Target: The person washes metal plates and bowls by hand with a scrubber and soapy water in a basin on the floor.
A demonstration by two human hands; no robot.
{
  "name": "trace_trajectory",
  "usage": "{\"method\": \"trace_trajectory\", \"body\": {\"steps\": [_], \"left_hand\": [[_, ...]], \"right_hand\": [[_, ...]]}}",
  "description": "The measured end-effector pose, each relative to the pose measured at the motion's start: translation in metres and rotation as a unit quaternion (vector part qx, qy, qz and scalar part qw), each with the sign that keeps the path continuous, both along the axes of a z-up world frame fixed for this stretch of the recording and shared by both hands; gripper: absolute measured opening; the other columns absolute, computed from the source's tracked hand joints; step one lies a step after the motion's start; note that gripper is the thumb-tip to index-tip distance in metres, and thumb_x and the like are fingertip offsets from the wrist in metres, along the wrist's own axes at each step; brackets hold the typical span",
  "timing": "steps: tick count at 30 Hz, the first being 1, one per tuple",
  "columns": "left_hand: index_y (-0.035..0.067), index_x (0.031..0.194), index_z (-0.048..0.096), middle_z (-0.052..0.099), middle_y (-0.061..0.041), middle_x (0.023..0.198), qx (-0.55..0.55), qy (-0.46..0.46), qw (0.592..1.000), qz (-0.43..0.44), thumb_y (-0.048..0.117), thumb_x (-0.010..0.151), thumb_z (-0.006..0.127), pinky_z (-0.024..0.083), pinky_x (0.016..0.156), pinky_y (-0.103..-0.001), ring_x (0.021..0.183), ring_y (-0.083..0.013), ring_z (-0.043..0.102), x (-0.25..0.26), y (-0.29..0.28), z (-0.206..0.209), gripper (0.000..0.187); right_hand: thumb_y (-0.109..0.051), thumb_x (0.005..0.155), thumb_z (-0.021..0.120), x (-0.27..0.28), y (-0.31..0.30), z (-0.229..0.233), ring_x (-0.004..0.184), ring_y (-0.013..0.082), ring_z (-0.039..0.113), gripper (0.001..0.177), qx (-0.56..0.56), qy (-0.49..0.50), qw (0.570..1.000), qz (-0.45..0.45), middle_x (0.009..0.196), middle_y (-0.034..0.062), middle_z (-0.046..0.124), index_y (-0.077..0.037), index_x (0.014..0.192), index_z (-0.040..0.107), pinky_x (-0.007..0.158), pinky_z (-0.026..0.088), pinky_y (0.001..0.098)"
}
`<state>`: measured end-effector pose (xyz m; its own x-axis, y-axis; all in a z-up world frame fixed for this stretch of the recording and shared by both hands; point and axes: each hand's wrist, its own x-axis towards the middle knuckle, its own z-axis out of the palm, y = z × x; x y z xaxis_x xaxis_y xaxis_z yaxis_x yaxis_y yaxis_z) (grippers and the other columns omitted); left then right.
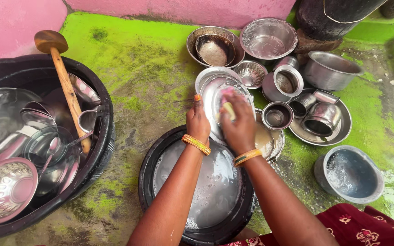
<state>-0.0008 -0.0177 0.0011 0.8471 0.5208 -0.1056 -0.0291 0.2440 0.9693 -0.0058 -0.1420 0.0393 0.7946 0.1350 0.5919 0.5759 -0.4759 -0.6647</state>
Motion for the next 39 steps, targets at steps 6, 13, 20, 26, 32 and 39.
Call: {"method": "trace_trajectory", "body": {"steps": [6, 13, 20, 26, 32, 39], "left_hand": [[0.007, 0.091, 0.066, 0.053, 0.004, 0.076, -0.143, -0.038, 0.988, -0.052, 0.058, 0.101, 0.046, 0.039, 0.059, -0.029, 0.068, -0.0083, 0.046, 0.000, 0.004, -0.010, 0.056], [0.001, 0.086, 0.054, 0.037, 0.003, 0.077, -0.032, -0.033, 0.997, -0.065, 0.060, 0.111, 0.048, 0.032, 0.060, -0.031, 0.071, -0.0096, 0.033, 0.002, 0.000, -0.026, 0.064], [0.013, 0.088, 0.068, 0.064, 0.007, 0.082, -0.097, -0.059, 0.987, -0.111, 0.062, 0.095, 0.045, 0.046, 0.069, -0.027, 0.077, -0.0056, 0.056, -0.014, 0.003, -0.018, 0.055], [-0.006, 0.084, 0.050, 0.040, -0.002, 0.073, 0.015, 0.039, 0.998, -0.040, 0.065, 0.110, 0.050, 0.032, 0.060, -0.040, 0.070, -0.0154, 0.035, -0.021, 0.008, -0.036, 0.075], [-0.002, 0.089, 0.069, 0.059, -0.001, 0.070, -0.031, -0.020, 0.997, -0.072, 0.064, 0.097, 0.043, 0.044, 0.061, -0.035, 0.066, -0.0138, 0.049, -0.031, 0.015, -0.005, 0.072], [-0.004, 0.090, 0.067, 0.063, -0.006, 0.074, 0.035, 0.011, 0.998, -0.057, 0.059, 0.100, 0.043, 0.048, 0.067, -0.035, 0.070, -0.0155, 0.053, -0.032, 0.012, 0.024, 0.068]], "right_hand": [[-0.019, 0.088, 0.067, -0.005, 0.009, 0.008, 0.134, 0.0422, 0.055, 0.039, -0.090, -0.072, 0.990, 0.080, 0.142, 0.0183, 0.063, -0.008, 0.125, 0.070, 0.116, 0.037, 0.0493], [-0.017, 0.093, 0.066, 0.025, -0.018, 0.012, 0.126, 0.0358, 0.063, 0.036, 0.071, 0.051, 0.994, -0.058, 0.134, 0.0176, 0.066, -0.009, 0.127, 0.066, 0.110, 0.046, 0.0427], [-0.012, 0.084, 0.071, -0.010, 0.012, 0.006, 0.126, 0.0428, 0.059, 0.037, -0.112, -0.146, 0.982, 0.038, 0.130, 0.0200, 0.068, -0.007, 0.121, 0.070, 0.109, 0.041, 0.0480], [-0.019, 0.096, 0.067, -0.017, -0.002, -0.014, 0.118, 0.0332, 0.070, 0.036, 0.119, 0.129, 0.978, -0.117, 0.126, 0.0166, 0.070, -0.005, 0.129, 0.064, 0.106, 0.051, 0.0419], [-0.023, 0.086, 0.072, -0.053, 0.018, 0.005, 0.135, 0.0474, 0.047, 0.043, -0.082, -0.127, 0.988, -0.032, 0.138, 0.0239, 0.064, -0.006, 0.126, 0.069, 0.115, 0.029, 0.0526], [-0.028, 0.094, 0.067, -0.045, 0.010, 0.033, 0.144, 0.0420, 0.049, 0.044, -0.058, -0.061, 0.996, 0.004, 0.144, 0.0184, 0.061, -0.011, 0.134, 0.066, 0.127, 0.023, 0.0530]]}}
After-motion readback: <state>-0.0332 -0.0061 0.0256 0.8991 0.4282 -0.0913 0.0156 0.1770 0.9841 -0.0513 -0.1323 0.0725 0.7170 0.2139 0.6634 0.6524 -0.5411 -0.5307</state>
